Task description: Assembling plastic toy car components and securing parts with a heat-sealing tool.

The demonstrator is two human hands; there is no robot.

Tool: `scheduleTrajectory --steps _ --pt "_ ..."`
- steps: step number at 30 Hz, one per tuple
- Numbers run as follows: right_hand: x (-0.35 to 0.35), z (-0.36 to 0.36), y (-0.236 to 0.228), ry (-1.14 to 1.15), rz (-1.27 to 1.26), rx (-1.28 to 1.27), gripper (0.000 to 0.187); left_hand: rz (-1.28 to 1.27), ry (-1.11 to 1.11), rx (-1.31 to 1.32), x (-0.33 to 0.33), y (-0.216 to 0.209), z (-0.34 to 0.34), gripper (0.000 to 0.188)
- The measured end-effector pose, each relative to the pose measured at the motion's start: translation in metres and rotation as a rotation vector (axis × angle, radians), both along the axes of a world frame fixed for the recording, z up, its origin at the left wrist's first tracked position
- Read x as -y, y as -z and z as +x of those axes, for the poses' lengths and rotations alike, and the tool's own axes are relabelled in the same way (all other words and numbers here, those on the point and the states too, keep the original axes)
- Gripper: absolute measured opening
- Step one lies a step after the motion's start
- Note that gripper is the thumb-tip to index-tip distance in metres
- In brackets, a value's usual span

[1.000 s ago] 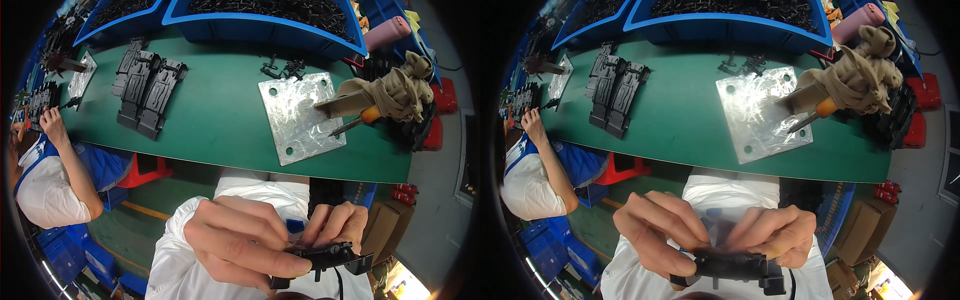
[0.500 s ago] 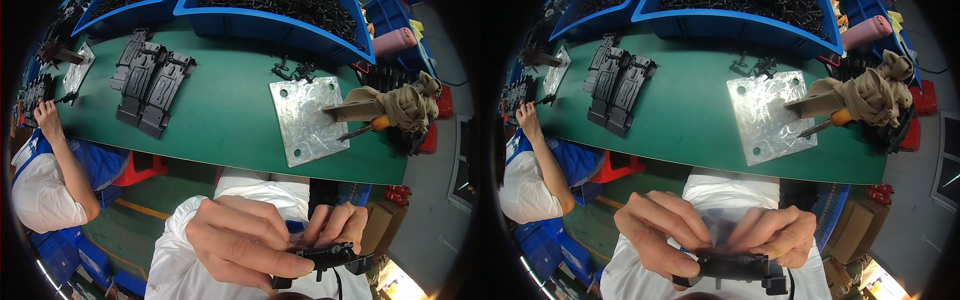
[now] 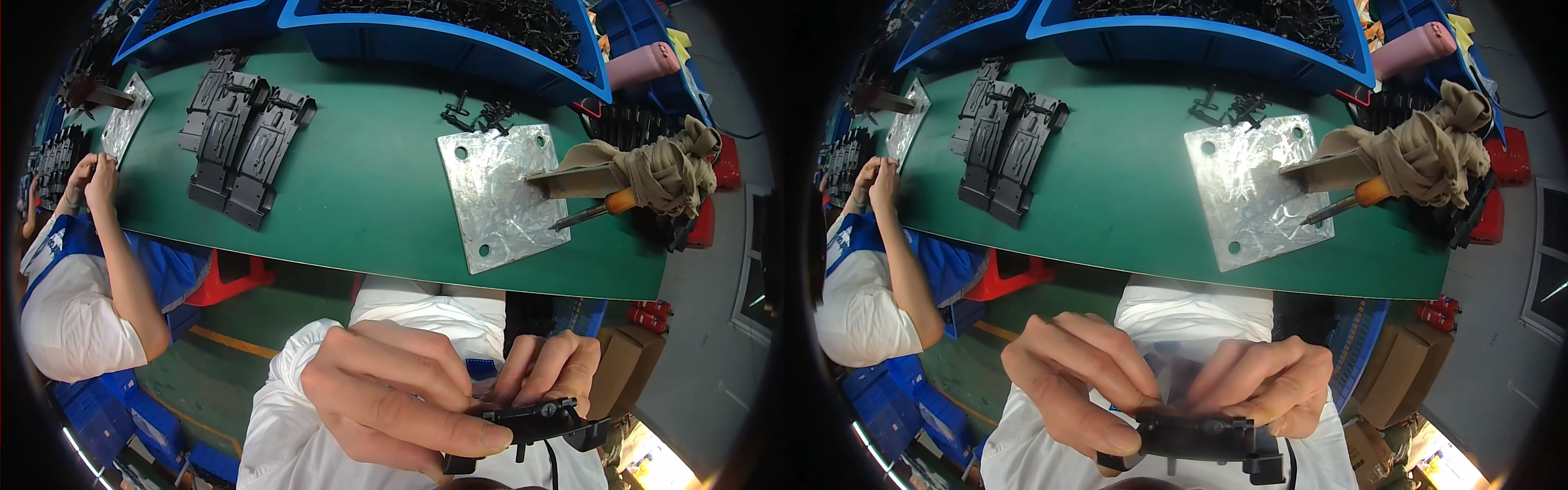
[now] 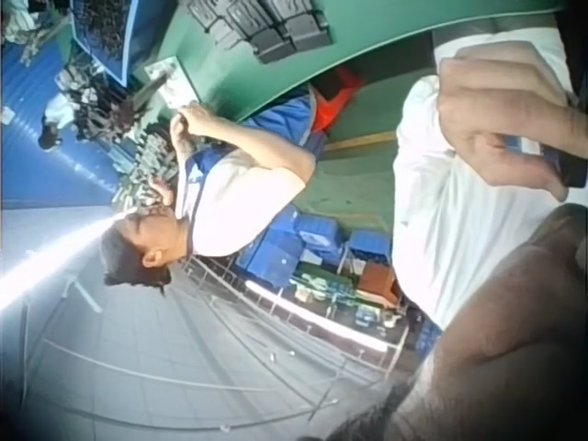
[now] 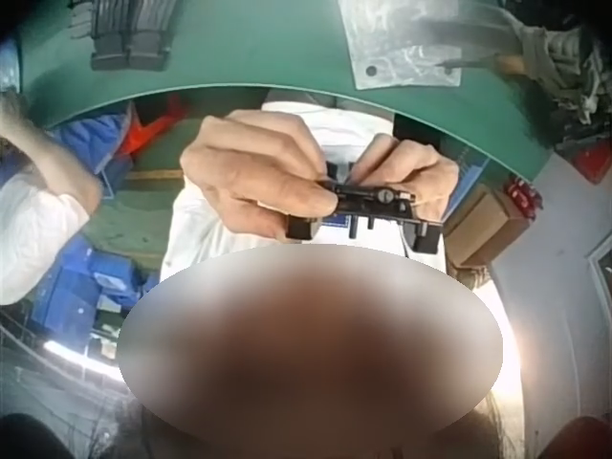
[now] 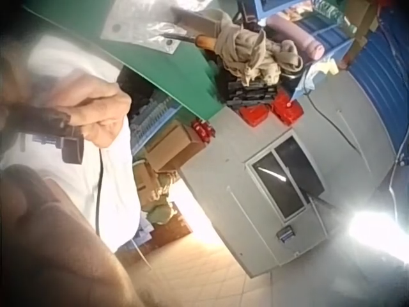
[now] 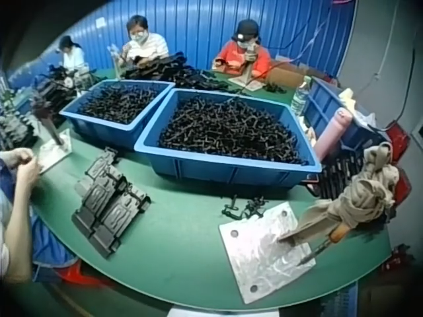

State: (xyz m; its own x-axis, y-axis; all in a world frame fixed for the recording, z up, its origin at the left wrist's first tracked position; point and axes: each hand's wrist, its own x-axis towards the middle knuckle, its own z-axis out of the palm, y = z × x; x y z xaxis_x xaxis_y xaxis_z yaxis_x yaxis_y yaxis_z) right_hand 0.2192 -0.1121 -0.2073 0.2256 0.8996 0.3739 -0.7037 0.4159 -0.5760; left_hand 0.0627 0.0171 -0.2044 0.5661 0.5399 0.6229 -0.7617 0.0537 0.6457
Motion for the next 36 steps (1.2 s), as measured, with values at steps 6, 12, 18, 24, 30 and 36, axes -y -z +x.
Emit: scheduleTrajectory --steps 6,12,18,24,30,36 --pt "-0.007 0.023 -0.001 -0.102 -0.102 0.067 0.029 0.086 -0.085 -0.028 -0.008 -0.001 0.012 0.020" --pt "-0.007 0.027 0.010 -0.036 -0.816 -0.145 0.030 -0.529 -0.048 -0.617 -0.005 0.020 0.014 0.047" --pt "-0.012 0.032 0.015 -0.118 -0.935 -0.301 0.032 -0.626 -0.086 -0.633 0.005 0.037 0.027 0.043" --pt "0.000 0.042 0.029 -0.195 -0.911 -0.344 0.042 -0.672 -0.071 -0.672 0.013 0.035 0.035 0.043" --pt "0.003 0.050 0.033 -0.213 -0.914 -0.418 0.031 -0.676 -0.102 -0.709 0.022 0.035 0.044 0.043" --pt "0.005 0.060 0.054 -0.317 -0.817 -0.458 0.030 -0.701 -0.157 -0.747 0.032 0.038 0.049 0.048"
